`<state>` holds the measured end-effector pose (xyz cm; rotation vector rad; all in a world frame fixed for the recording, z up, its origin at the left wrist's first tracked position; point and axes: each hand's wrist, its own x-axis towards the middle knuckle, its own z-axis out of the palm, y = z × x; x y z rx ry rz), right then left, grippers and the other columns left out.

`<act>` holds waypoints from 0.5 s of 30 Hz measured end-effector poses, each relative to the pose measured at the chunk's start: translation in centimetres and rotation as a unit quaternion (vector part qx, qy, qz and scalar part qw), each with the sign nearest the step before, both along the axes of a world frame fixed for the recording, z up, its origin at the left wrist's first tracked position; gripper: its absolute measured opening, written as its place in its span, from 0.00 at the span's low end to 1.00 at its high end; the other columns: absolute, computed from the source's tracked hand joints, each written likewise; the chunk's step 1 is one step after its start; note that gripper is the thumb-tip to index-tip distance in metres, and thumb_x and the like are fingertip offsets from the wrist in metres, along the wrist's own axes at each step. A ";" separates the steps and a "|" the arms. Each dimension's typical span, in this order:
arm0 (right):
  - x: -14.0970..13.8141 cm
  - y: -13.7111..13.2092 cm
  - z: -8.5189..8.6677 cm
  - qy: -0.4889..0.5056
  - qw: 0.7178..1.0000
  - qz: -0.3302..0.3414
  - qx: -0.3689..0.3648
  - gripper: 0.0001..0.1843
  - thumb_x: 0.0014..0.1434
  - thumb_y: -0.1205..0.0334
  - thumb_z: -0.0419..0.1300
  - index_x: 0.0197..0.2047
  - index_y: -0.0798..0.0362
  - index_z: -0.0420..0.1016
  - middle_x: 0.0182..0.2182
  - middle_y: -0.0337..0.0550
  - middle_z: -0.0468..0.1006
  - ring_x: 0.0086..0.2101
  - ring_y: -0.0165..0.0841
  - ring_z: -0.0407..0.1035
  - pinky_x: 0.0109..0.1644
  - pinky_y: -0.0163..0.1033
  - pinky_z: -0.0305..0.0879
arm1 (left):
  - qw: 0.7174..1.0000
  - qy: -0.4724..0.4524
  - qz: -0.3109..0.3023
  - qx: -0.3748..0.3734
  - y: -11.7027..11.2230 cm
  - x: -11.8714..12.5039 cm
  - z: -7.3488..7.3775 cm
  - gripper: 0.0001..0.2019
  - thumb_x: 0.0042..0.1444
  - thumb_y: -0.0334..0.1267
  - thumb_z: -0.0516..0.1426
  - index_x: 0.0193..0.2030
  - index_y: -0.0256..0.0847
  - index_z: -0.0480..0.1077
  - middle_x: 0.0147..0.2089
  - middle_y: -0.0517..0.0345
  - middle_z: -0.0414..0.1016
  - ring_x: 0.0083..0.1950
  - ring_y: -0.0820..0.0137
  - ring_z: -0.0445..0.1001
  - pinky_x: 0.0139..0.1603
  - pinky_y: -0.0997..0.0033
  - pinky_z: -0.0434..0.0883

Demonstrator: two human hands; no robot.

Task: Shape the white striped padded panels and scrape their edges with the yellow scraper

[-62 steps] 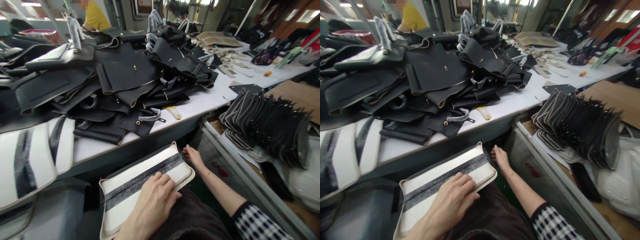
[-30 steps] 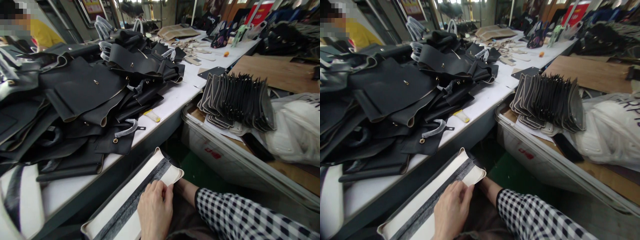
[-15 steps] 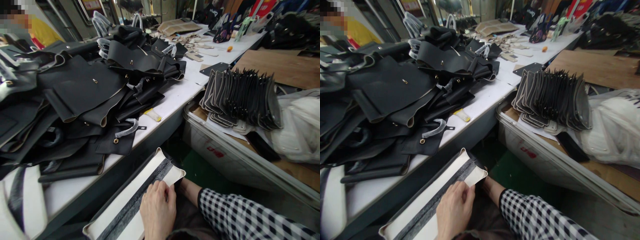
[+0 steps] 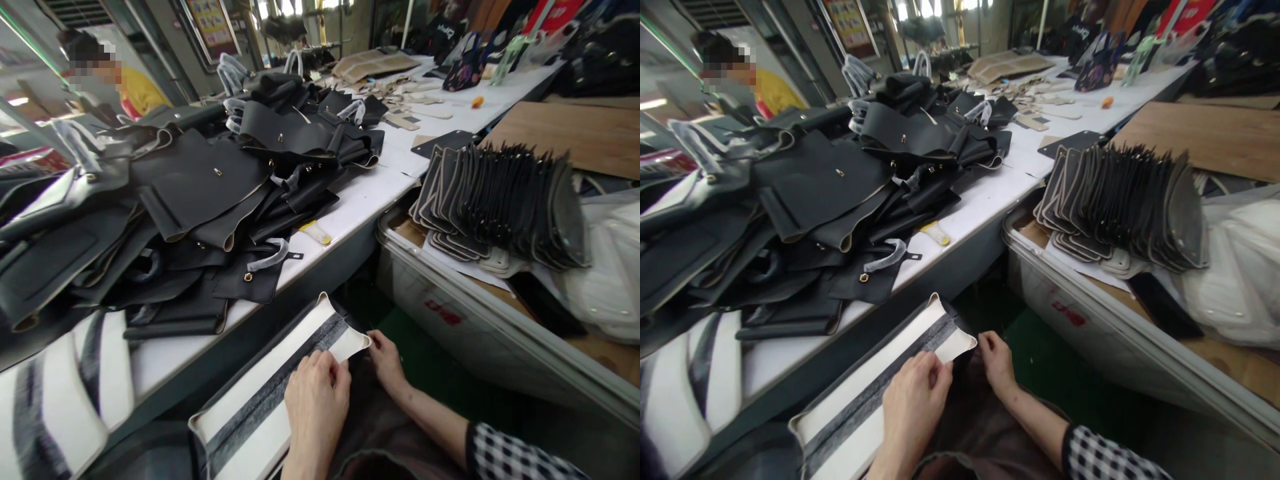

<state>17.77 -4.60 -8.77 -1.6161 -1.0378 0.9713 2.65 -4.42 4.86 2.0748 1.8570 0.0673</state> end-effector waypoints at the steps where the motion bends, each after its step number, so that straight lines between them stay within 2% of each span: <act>1: 0.9 -1.2 0.9 -0.013 1.000 0.014 0.019 0.17 0.66 0.51 0.55 0.36 0.56 0.77 0.32 0.44 0.77 0.34 0.36 0.73 0.39 0.42 0.73 | 1.000 -0.002 0.001 0.002 0.1 0.1 0.0 0.12 0.64 0.38 0.54 0.28 0.42 0.67 0.33 0.59 0.74 0.37 0.65 0.72 0.32 0.67 0.54; 3: 2.2 -3.3 3.2 -0.055 0.991 0.079 0.094 0.11 0.65 0.58 0.57 0.42 0.53 0.78 0.41 0.46 0.79 0.43 0.39 0.73 0.49 0.43 0.72 | 1.000 -0.004 0.007 0.005 0.3 0.2 0.1 0.12 0.64 0.38 0.54 0.28 0.42 0.68 0.32 0.59 0.74 0.37 0.65 0.72 0.32 0.67 0.54; 4: 2.6 -4.2 4.4 -0.100 0.974 0.130 0.155 0.12 0.65 0.63 0.56 0.48 0.52 0.77 0.46 0.48 0.78 0.48 0.39 0.72 0.53 0.44 0.71 | 1.000 -0.004 0.009 0.007 0.4 0.3 0.2 0.12 0.64 0.38 0.54 0.28 0.42 0.68 0.32 0.59 0.74 0.37 0.65 0.72 0.32 0.67 0.54; 6: 2.7 -5.0 6.6 -0.197 0.921 0.212 0.259 0.21 0.64 0.71 0.54 0.59 0.53 0.71 0.53 0.51 0.75 0.55 0.40 0.68 0.60 0.47 0.68 | 1.000 -0.003 0.009 0.010 0.6 0.4 0.2 0.12 0.64 0.38 0.54 0.28 0.42 0.68 0.32 0.59 0.74 0.36 0.65 0.72 0.32 0.68 0.54; 8: 2.2 -4.9 8.1 -0.275 0.873 0.245 0.319 0.26 0.63 0.75 0.53 0.64 0.58 0.64 0.56 0.54 0.73 0.59 0.42 0.64 0.63 0.51 0.66 | 1.000 -0.002 0.006 0.013 0.7 0.4 0.1 0.12 0.64 0.38 0.54 0.28 0.42 0.68 0.31 0.59 0.74 0.36 0.66 0.71 0.32 0.68 0.54; 11: 1.1 -3.9 8.8 -0.342 0.842 0.246 0.336 0.27 0.62 0.76 0.53 0.65 0.62 0.63 0.57 0.57 0.72 0.61 0.44 0.62 0.64 0.53 0.65 | 1.000 0.000 0.001 0.018 0.7 0.4 -0.2 0.12 0.63 0.36 0.53 0.28 0.42 0.67 0.31 0.59 0.74 0.35 0.66 0.71 0.32 0.68 0.53; 15: 0.7 -3.6 8.4 -0.399 0.829 0.238 0.310 0.25 0.63 0.73 0.54 0.64 0.64 0.64 0.57 0.57 0.73 0.61 0.45 0.62 0.64 0.53 0.66 | 0.999 -0.008 -0.002 0.033 0.4 0.8 -0.4 0.11 0.63 0.36 0.53 0.28 0.43 0.67 0.32 0.59 0.73 0.36 0.64 0.71 0.33 0.66 0.55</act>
